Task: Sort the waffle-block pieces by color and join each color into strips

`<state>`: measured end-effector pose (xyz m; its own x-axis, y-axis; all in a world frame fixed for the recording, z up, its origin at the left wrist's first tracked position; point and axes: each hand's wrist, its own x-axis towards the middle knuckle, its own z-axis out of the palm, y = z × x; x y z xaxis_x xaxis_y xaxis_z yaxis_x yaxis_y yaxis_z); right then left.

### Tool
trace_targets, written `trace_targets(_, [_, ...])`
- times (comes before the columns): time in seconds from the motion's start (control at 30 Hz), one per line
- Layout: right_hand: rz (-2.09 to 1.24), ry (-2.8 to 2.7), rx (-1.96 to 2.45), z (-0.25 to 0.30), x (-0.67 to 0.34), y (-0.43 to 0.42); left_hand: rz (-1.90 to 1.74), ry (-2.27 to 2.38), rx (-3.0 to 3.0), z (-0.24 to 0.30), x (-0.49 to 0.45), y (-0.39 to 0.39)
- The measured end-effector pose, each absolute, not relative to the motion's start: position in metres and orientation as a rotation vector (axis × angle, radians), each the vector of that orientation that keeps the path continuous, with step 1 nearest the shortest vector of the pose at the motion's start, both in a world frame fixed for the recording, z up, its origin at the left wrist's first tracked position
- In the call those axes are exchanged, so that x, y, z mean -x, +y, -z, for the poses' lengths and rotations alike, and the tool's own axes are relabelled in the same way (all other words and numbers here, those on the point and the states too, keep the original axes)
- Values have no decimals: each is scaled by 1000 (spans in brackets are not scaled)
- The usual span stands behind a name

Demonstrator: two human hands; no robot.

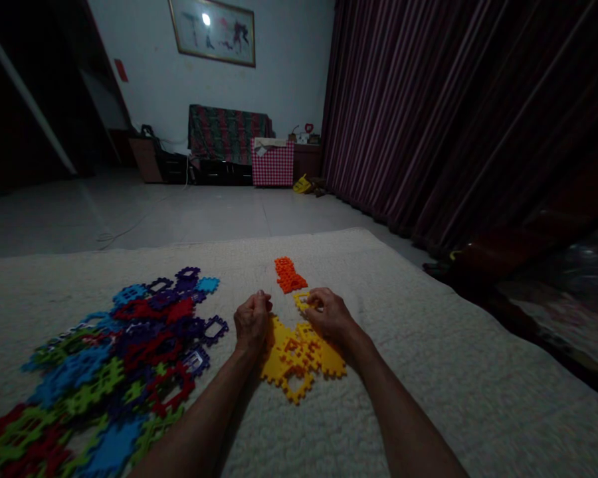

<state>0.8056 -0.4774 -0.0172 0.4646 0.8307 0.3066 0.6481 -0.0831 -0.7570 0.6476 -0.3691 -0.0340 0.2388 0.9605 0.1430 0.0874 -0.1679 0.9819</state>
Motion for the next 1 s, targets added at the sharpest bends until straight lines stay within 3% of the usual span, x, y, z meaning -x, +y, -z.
trace_targets(0.33, [-113,-1401,2021,23,-802,-476,-1086,1030,-1494,33,-647,-368])
trace_targets(0.57, [-54,-1372,1945,20,-805,-478,-1077,1093,-1526,28,-646,-364])
trace_targets(0.8, [67,-1047,1812,34,-805,-485,-921,1153,-2184,27,-625,-361])
trace_targets(1.0, [38,-1105,1826,35,-802,-482,-771,1147,-2501,24,-609,-352])
